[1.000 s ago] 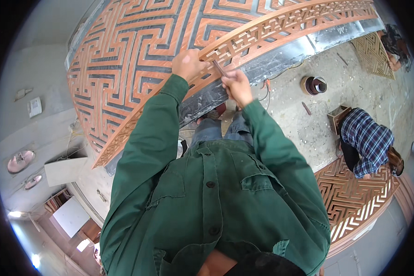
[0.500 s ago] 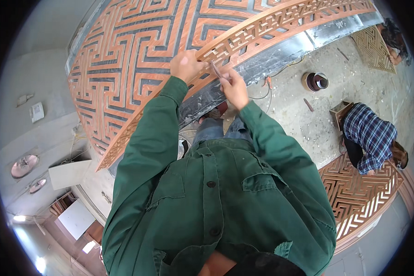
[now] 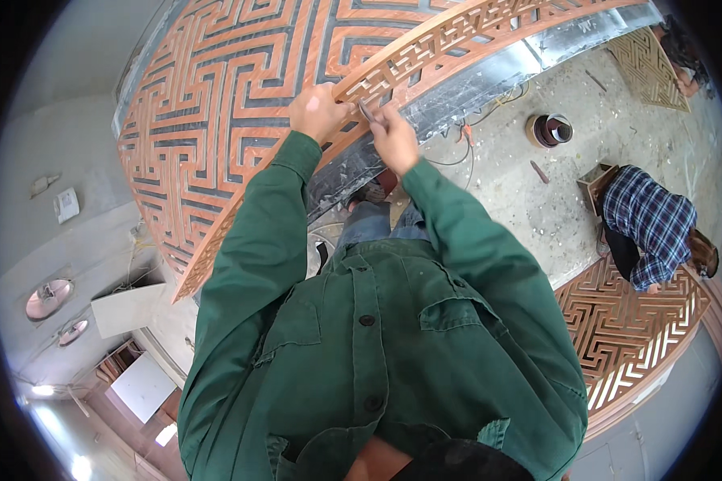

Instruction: Use a metal file to smooth the edges and intricate details of a decorative wooden panel with a geometric pattern.

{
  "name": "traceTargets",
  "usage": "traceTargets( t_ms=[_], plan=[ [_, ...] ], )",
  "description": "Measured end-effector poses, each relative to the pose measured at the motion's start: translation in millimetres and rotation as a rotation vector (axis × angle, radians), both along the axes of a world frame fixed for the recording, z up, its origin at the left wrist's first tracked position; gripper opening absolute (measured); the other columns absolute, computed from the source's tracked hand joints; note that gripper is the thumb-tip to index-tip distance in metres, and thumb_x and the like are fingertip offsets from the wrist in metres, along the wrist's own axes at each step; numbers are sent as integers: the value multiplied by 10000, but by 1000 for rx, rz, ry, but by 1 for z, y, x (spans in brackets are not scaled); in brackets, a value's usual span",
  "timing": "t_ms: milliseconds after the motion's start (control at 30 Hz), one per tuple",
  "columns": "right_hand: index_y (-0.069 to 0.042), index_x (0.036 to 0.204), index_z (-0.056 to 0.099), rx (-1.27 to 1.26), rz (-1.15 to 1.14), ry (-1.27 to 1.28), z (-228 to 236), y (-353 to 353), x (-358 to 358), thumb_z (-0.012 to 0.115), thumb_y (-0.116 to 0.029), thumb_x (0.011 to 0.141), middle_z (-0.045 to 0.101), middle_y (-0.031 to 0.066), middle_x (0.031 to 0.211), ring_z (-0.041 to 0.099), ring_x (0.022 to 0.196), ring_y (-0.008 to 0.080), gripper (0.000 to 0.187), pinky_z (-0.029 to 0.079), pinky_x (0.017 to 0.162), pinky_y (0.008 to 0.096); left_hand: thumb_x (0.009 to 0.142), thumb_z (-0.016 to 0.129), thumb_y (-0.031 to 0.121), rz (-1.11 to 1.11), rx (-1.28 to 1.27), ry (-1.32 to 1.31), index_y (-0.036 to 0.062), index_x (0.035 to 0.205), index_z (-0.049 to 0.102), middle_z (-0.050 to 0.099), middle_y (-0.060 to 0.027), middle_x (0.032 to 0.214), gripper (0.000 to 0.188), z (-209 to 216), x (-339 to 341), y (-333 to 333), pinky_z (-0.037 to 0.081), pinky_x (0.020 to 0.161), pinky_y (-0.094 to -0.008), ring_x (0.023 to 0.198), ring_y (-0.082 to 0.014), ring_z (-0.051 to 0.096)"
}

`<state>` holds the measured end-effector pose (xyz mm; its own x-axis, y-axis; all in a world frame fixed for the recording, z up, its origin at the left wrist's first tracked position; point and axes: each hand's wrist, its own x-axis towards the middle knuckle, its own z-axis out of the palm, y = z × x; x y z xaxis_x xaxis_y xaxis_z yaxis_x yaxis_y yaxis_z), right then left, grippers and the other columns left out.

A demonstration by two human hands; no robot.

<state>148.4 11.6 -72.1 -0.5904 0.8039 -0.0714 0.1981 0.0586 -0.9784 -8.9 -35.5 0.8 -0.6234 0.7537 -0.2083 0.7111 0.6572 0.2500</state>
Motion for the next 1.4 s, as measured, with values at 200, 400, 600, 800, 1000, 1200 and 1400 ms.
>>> traceTargets(
  t_ms=[200,400,600,800,1000,1200,1400],
  plan=[
    [-44,912,559,-33,118,-78,-7,9,3,632,-79,839,655,193,827,640,818,415,109,499,701,458,725,782,369,-4,26,-41,71,918,732,714,-130,795,358,-2,-6,-3,511,671,-418,761,-293,685],
    [-54,918,549,-49,4,-9,-3,-6,7,640,-107,847,643,217,827,612,839,460,126,493,711,479,713,784,417,1,-43,-25,70,930,723,711,-153,850,413,-1,-7,-1,527,726,-442,818,-324,686],
    [-60,924,552,47,68,-44,-28,7,8,633,-107,857,641,226,836,605,840,473,115,489,710,493,722,785,408,-9,0,-68,54,900,712,708,-160,840,404,1,-2,0,525,726,-447,823,-327,686],
    [-51,961,571,-315,171,-56,-27,12,104,712,-190,859,629,74,731,626,646,235,223,492,621,353,718,795,392,5,-7,-32,72,906,711,712,-150,852,380,-2,-4,0,527,730,-449,836,-327,688],
    [-45,1113,568,199,4,71,77,78,47,782,-197,796,664,114,865,665,784,199,412,515,711,337,739,781,363,-10,48,1,74,928,691,711,-145,870,356,-5,-3,-11,531,746,-467,837,-336,687],
    [-90,1127,652,481,423,-417,80,146,-24,803,-304,750,694,175,931,663,895,363,459,500,770,457,746,800,262,-50,279,97,84,1018,640,682,-122,886,362,4,17,-13,506,716,-428,859,-310,656],
    [-94,1058,690,508,405,-375,81,141,-25,802,-317,753,694,165,887,662,873,353,394,493,738,462,753,777,149,-118,664,50,25,1129,555,623,-88,788,454,-2,73,-48,492,675,-392,742,-272,625]
  ],
)
